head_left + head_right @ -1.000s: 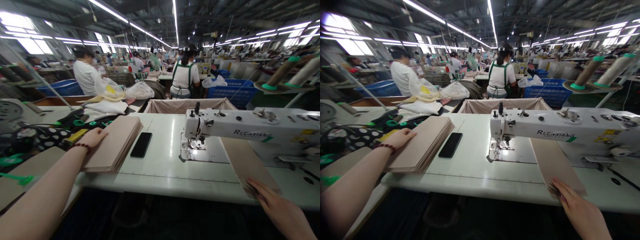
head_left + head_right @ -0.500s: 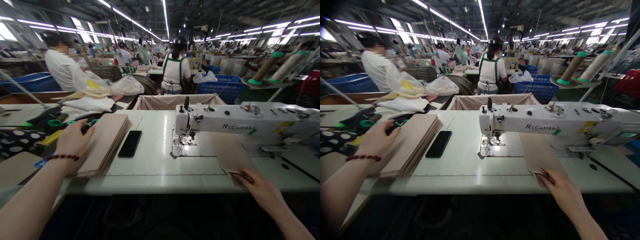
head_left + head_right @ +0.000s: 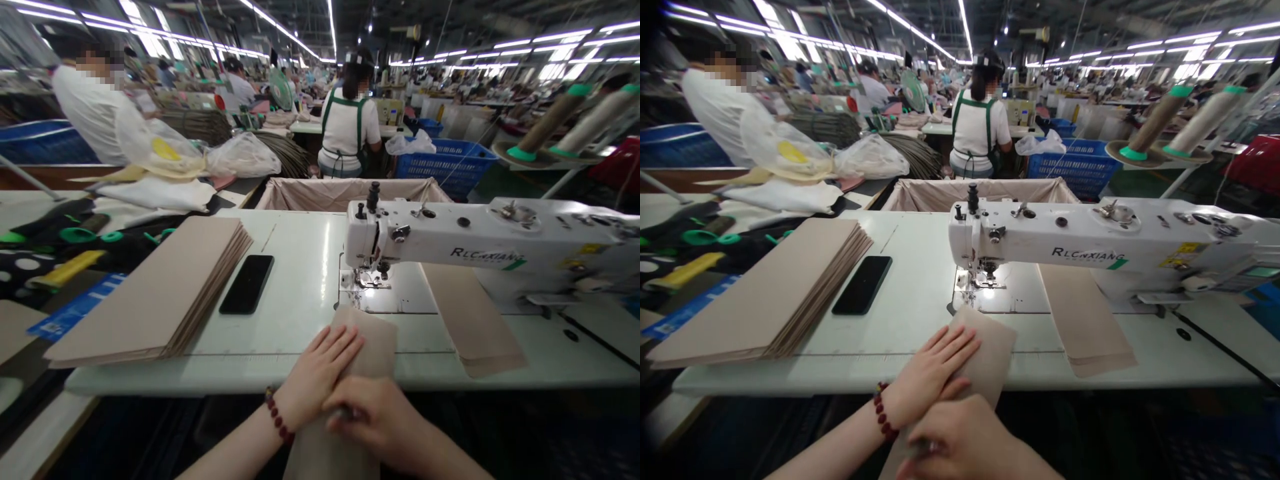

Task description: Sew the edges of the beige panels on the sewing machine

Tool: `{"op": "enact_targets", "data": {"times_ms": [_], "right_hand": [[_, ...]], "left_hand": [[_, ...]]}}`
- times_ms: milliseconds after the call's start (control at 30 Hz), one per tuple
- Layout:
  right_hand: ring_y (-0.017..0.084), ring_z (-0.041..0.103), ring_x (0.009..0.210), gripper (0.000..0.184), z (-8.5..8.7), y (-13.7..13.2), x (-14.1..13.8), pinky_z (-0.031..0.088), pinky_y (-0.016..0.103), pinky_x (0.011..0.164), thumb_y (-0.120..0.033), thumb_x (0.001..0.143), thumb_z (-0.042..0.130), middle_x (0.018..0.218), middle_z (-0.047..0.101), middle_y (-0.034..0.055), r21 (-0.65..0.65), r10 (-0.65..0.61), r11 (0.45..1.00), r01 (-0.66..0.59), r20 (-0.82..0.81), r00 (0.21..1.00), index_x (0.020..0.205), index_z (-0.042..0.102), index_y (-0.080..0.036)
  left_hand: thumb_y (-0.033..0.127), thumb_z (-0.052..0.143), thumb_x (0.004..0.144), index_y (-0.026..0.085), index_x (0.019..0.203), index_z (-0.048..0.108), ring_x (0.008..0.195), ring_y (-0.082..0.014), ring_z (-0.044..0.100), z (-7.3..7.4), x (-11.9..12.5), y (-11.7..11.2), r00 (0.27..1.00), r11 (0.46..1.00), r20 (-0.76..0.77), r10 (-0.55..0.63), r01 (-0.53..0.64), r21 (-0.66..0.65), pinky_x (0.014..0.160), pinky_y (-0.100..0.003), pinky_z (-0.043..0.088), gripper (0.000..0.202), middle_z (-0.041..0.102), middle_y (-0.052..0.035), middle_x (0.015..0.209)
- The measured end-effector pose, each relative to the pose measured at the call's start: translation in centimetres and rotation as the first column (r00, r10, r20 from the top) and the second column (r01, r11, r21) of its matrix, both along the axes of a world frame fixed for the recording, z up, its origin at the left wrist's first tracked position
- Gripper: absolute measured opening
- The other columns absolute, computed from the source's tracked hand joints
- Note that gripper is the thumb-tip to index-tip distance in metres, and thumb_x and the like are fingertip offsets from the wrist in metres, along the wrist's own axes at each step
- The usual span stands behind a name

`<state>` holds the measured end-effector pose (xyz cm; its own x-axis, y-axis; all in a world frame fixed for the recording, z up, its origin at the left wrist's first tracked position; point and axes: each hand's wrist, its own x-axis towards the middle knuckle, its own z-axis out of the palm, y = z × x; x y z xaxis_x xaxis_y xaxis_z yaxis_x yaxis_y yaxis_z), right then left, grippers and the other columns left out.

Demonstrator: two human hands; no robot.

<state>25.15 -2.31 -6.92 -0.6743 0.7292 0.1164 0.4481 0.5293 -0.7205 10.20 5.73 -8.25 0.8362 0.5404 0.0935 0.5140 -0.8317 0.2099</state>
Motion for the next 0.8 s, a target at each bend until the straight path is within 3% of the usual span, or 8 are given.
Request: {"op": "enact_targets", "data": {"times_ms": [100, 200, 300, 400, 667, 800], "right_hand": [[0.015, 0.064, 0.096, 0.026, 1.0, 4.2, 3.2, 0.047, 0.023, 0.082, -0.033, 0.096, 0.045, 0.114, 0.068, 0.0018, 0.046, -0.374, 0.927, 0.371, 0.082, 0.924, 0.118, 0.059, -0.025], [0.019, 0.062, 0.105, 0.041, 0.8, 8.7, 5.0, 0.051, 0.030, 0.083, -0.022, 0.094, 0.042, 0.141, 0.051, 0.0043, 0.233, -0.546, 0.836, 0.497, 0.271, 0.792, 0.134, 0.047, -0.026], [0.019, 0.061, 0.108, 0.053, 0.1, 11.9, 4.9, 0.054, 0.030, 0.078, -0.018, 0.091, 0.042, 0.150, 0.039, -0.0005, 0.336, -0.543, 0.835, 0.436, 0.378, 0.750, 0.143, 0.037, -0.030], [0.018, 0.062, 0.107, 0.057, -0.4, 13.2, 4.5, 0.055, 0.029, 0.074, -0.017, 0.090, 0.041, 0.150, 0.037, -0.0031, 0.374, -0.527, 0.843, 0.386, 0.437, 0.728, 0.145, 0.034, -0.032], [0.018, 0.062, 0.107, 0.053, -1.2, 12.1, 5.8, 0.055, 0.029, 0.077, -0.021, 0.091, 0.041, 0.149, 0.040, -0.0031, 0.401, -0.557, 0.823, 0.402, 0.432, 0.709, 0.143, 0.037, -0.030], [0.018, 0.063, 0.105, 0.049, -1.2, 12.1, 5.6, 0.055, 0.028, 0.072, -0.023, 0.093, 0.039, 0.147, 0.043, -0.0008, 0.404, -0.564, 0.818, 0.409, 0.429, 0.705, 0.141, 0.040, -0.029]], "left_hand": [[0.045, 0.044, 0.097, 0.026, 0.152, 0.018, 0.142, -0.0230, 0.026, -0.4, -3.0, 0.0, 0.984, 0.983, -0.028, 0.176, -0.174, 0.055, 0.117, -0.043, 0.021, 0.064, 0.024, -0.0019, 0.156], [0.044, 0.041, 0.098, 0.026, 0.152, 0.020, 0.142, -0.0242, 0.027, -0.4, -5.3, 0.4, 0.946, 0.942, -0.024, 0.323, -0.319, 0.106, 0.116, -0.045, 0.023, 0.061, 0.027, -0.0028, 0.155], [0.043, 0.041, 0.098, 0.026, 0.152, 0.022, 0.142, -0.0245, 0.026, -0.3, -5.6, 1.1, 0.935, 0.929, -0.015, 0.355, -0.351, 0.118, 0.116, -0.045, 0.024, 0.059, 0.029, -0.0030, 0.154], [0.044, 0.041, 0.098, 0.026, 0.152, 0.021, 0.142, -0.0245, 0.025, -0.3, -5.0, 1.8, 0.934, 0.929, -0.024, 0.356, -0.352, 0.114, 0.116, -0.045, 0.024, 0.060, 0.028, -0.0029, 0.155], [0.045, 0.039, 0.098, 0.027, 0.151, 0.022, 0.142, -0.0251, 0.024, -0.3, -4.3, 3.4, 0.925, 0.923, -0.033, 0.379, -0.375, 0.084, 0.116, -0.048, 0.022, 0.059, 0.028, -0.0028, 0.155], [0.044, 0.043, 0.097, 0.029, 0.148, 0.031, 0.139, -0.0264, 0.032, 0.3, -4.3, 3.8, 0.929, 0.929, -0.025, 0.369, -0.367, 0.052, 0.115, -0.049, 0.023, 0.054, 0.038, -0.0039, 0.149]]}}
